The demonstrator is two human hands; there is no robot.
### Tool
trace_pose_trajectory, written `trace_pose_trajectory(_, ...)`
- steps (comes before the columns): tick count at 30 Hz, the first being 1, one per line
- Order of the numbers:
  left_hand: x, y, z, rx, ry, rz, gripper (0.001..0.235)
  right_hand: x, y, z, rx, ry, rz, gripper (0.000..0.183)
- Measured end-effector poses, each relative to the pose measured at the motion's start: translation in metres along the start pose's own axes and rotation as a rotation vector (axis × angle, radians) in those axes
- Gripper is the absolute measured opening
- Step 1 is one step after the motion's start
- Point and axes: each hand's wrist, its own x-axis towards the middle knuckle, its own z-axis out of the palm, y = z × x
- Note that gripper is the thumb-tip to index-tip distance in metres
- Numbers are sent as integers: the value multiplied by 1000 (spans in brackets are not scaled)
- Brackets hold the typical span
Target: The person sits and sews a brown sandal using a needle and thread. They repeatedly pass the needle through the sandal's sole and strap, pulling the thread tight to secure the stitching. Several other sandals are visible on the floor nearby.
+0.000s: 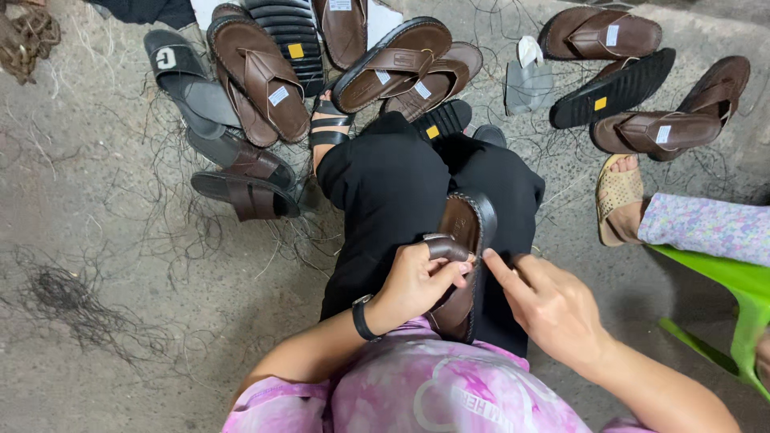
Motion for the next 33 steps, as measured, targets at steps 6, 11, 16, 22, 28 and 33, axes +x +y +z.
trace_pose_trajectory(6, -1, 9, 3, 451, 1, 362, 34, -5, -3, -7, -201, -134, 90, 64)
trace_pose_trajectory(11, 3, 4, 4, 640, 97, 580, 39, -10, 5, -31, -167, -376, 229, 73)
trace_pose_trajectory(16, -6, 13, -8, 833, 79, 407, 68, -7, 8, -12, -18, -343, 231, 69)
trace_pose_trajectory(22, -21, 19, -38, 663, -77, 123, 17, -20, 3, 23, 670, -325, 495, 57)
trace_pose_trajectory(28, -27, 31, -33, 843, -136, 180, 28, 8, 4, 33, 913, 332, 498, 26)
trace_pose_trajectory(33, -19, 36, -29, 514, -79, 557, 14, 32, 2, 32, 937, 395, 320, 4)
